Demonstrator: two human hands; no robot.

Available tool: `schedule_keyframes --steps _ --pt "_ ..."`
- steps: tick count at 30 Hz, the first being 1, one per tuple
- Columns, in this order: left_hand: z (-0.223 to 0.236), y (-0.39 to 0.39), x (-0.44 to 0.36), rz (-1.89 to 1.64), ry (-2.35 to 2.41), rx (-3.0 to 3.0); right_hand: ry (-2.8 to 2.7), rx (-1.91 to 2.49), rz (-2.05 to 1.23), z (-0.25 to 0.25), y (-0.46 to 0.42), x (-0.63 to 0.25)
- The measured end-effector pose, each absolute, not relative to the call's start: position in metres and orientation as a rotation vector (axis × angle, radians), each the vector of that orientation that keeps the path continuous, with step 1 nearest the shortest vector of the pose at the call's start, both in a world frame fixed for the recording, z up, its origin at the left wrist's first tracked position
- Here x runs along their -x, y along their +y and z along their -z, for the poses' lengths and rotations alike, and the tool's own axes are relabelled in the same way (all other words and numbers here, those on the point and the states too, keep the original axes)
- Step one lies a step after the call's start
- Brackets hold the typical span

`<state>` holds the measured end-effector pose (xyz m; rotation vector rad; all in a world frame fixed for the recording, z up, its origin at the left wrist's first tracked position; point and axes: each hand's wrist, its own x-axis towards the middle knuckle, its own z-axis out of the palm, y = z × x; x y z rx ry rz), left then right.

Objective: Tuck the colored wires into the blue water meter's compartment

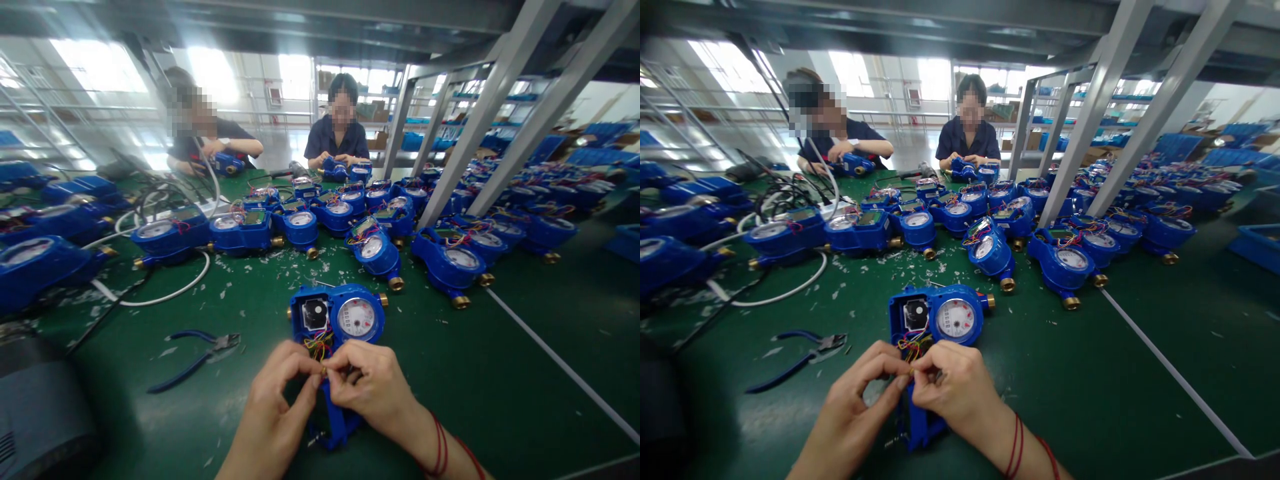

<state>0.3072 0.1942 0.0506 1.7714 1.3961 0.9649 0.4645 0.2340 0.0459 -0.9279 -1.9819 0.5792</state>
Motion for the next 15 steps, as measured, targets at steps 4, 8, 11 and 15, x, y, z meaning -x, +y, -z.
schedule_keyframes --steps 4,8,11,15 --pt "-0.0512 0.1942 -0.3065 -0.962 1.389 -1.751 -1.954 0.960 -0.598 -0.0460 0.2331 -0.4630" --pt "-0.0527 0.1946 -0.3065 -0.945 1.385 -1.753 -1.931 0.984 -0.618 -0.0472 0.2317 -0.4637" --pt "-0.0523 0.1948 -0.3058 -0.932 1.382 -1.749 -1.914 1.000 -0.619 -0.0467 0.2308 -0.4646" --pt "-0.0514 0.1944 -0.3053 -0.928 1.380 -1.737 -1.900 1.009 -0.611 -0.0451 0.2293 -0.4635"
